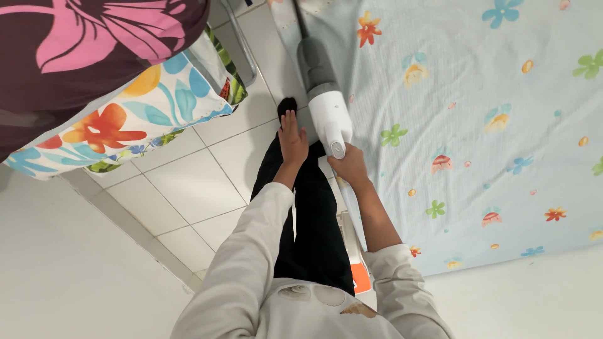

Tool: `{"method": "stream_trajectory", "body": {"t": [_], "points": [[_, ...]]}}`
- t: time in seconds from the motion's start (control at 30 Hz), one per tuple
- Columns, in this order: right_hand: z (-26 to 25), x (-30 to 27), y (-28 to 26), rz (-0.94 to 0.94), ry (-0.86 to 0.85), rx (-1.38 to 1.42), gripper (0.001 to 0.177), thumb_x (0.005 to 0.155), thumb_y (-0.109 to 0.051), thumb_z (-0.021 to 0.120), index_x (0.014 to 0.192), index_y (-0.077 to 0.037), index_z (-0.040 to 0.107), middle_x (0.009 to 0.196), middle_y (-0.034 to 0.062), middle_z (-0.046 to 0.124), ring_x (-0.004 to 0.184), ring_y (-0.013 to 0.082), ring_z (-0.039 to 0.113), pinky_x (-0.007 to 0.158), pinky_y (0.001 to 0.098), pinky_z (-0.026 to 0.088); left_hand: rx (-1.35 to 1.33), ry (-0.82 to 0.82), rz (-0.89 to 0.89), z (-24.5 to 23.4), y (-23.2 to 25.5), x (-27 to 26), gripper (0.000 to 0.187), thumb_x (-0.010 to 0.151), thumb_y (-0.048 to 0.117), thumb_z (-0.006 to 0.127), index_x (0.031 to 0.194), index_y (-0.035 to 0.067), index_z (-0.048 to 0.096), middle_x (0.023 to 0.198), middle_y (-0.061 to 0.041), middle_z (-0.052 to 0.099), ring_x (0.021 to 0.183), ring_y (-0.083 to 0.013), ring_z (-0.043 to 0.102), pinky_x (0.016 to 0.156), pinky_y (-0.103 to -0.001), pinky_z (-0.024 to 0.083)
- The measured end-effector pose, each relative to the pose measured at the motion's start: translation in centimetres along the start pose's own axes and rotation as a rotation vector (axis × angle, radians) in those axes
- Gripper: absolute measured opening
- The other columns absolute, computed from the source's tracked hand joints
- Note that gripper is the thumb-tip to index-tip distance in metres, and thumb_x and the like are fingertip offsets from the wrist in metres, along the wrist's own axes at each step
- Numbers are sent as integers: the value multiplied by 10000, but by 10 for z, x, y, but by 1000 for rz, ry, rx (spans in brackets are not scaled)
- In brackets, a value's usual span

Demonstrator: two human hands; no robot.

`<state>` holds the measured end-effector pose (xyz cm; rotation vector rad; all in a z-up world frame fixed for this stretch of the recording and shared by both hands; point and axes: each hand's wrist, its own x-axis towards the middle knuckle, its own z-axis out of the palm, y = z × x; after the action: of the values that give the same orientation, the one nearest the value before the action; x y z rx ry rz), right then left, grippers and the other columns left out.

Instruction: The recorder is using a handheld vacuum to clean a bed and a bolster pillow.

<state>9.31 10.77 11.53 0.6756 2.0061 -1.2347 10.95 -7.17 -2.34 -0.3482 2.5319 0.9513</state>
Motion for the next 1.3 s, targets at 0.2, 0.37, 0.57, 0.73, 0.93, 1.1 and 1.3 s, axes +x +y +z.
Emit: {"method": "stream_trajectory", "body": {"t": [0.2, 0.37, 0.57, 0.73, 0.93, 1.1, 1.3], "points": [[-4, -4, 34, -86, 162, -106, 359, 710, -185, 736, 1010, 13, 736, 865, 199, 752, 845, 329, 757, 748, 423, 581, 23, 24, 61, -2, 5, -2, 622, 1050, 179, 537, 1608, 55, 291, 1687, -161, 276, 1580, -353, 213, 1228, -605, 203], [-38, 3, 16, -8, 243, -142, 402, 722, -260, 787, 1043, -22, 748, 897, 198, 756, 859, 347, 741, 763, 452, 569, 26, 8, 134, -1, 31, 2, 622, 1033, 170, 555, 1593, 52, 310, 1680, -160, 297, 1582, -363, 214, 1234, -609, 190], [-73, 19, 40, -9, 361, -28, 299, 778, -195, 751, 993, 12, 725, 762, 157, 728, 596, 245, 697, 579, 380, 564, 10, 21, 240, 19, 57, 3, 642, 1033, 183, 564, 1606, 62, 301, 1688, -171, 282, 1576, -366, 226, 1243, -605, 193], [-110, 43, 53, -49, 537, 147, 208, 799, -120, 725, 879, 66, 682, 690, 128, 691, 492, 190, 667, 442, 327, 546, 17, -33, 294, 23, 77, 10, 636, 1047, 194, 547, 1610, 67, 279, 1693, -176, 260, 1580, -389, 209, 1238, -610, 185], [-141, 71, 20, -91, 598, 223, 156, 798, -80, 676, 833, 66, 636, 678, 114, 669, 501, 187, 671, 446, 321, 540, -27, -50, 281, 7, 84, 28, 629, 1055, 206, 541, 1617, 84, 286, 1697, -156, 263, 1582, -372, 202, 1247, -609, 175], [-149, 108, -27, -97, 618, 266, 136, 795, -65, 668, 808, 62, 620, 647, 119, 639, 466, 188, 628, 424, 340, 498, -16, -44, 268, -19, 62, 53, 617, 1071, 228, 510, 1617, 68, 271, 1700, -164, 262, 1587, -374, 185, 1241, -618, 152], [-151, 163, -90, -82, 555, 316, 144, 808, -54, 659, 824, 77, 601, 684, 107, 645, 472, 183, 631, 420, 343, 517, 39, -60, 291, -45, 26, 89, 602, 1100, 281, 478, 1621, 77, 257, 1704, -157, 266, 1597, -367, 193, 1255, -595, 169]]}}
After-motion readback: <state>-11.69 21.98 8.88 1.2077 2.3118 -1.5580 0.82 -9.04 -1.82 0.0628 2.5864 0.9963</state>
